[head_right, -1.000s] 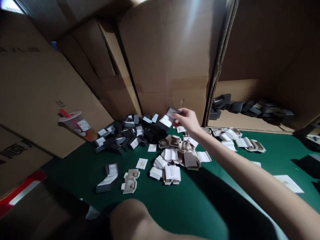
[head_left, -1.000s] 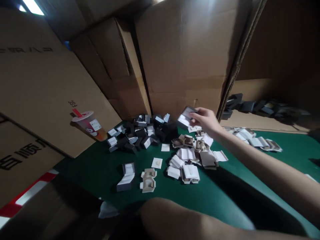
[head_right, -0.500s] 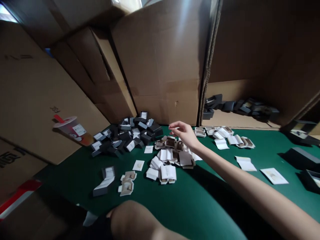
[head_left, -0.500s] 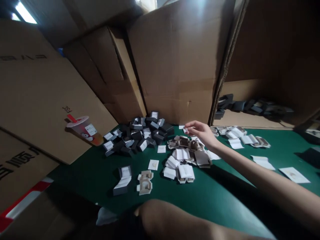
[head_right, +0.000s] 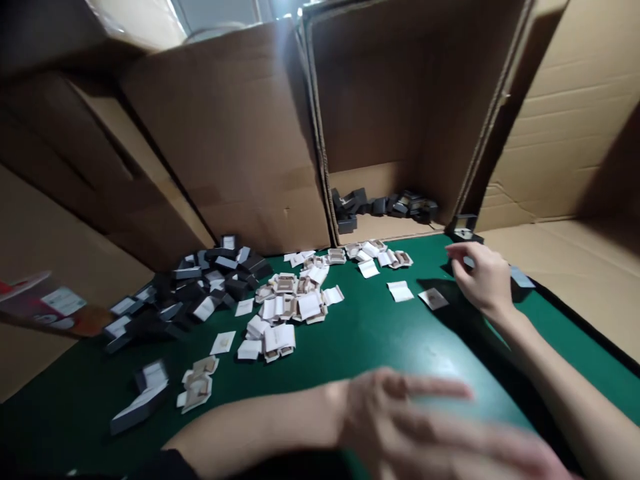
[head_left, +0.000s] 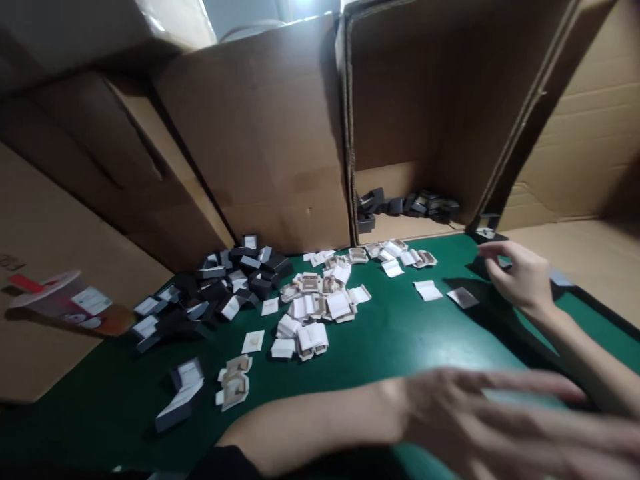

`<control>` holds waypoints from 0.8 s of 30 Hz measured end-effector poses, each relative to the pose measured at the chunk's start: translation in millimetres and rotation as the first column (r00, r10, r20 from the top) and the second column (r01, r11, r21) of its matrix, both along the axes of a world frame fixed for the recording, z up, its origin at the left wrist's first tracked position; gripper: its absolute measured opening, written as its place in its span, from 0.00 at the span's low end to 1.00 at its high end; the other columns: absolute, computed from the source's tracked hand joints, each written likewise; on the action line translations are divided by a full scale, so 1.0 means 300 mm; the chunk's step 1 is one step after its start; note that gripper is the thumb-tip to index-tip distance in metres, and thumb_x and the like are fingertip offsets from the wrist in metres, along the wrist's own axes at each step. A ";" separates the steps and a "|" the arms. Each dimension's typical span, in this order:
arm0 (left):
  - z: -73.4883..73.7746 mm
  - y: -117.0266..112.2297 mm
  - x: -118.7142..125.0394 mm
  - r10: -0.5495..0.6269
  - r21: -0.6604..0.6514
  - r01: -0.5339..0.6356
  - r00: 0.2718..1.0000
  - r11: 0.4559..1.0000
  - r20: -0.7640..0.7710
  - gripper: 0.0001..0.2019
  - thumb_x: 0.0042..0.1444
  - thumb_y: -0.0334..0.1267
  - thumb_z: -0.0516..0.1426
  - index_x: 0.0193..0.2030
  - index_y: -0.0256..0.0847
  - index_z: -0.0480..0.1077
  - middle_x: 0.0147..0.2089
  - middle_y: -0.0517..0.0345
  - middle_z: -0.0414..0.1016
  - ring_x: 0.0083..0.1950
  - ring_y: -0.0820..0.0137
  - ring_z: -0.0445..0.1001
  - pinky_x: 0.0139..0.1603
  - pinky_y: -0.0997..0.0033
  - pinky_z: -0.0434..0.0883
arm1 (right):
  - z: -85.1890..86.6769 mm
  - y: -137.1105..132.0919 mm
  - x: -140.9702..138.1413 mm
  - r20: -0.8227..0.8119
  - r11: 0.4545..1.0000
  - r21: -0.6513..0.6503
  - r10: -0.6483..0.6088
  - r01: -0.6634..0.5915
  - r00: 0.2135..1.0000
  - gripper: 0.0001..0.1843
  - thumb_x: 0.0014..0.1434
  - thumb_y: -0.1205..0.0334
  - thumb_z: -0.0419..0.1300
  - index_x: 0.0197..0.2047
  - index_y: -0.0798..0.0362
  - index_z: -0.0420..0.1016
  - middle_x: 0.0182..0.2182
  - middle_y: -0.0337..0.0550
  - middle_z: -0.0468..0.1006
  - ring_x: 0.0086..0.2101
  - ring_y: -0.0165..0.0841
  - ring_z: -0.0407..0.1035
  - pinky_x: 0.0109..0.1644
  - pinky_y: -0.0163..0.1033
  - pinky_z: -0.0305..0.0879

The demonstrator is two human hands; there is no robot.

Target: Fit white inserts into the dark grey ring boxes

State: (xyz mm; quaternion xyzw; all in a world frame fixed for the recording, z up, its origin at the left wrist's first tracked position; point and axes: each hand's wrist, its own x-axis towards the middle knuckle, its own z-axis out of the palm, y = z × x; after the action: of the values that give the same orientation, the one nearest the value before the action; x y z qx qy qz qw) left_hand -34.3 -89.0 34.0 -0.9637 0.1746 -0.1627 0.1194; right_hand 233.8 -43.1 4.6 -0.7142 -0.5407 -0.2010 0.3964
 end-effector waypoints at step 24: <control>-0.156 0.495 0.030 0.450 -0.986 -0.146 0.888 0.076 -0.097 0.25 0.66 0.48 0.44 0.67 0.46 0.46 0.64 0.45 0.60 0.57 0.61 0.69 0.53 0.57 0.70 | -0.001 0.032 -0.222 0.337 0.836 -0.088 0.536 -0.541 0.774 0.11 0.61 0.70 0.51 0.43 0.52 0.70 0.38 0.45 0.78 0.42 0.35 0.69 0.50 0.45 0.57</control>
State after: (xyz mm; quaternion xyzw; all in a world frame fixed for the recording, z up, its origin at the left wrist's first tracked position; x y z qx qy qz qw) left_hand -25.3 59.5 -12.6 -0.7920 -0.1912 -0.3194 -0.4839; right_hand 167.3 -33.6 4.4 -0.4797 -0.7821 -0.2061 0.3401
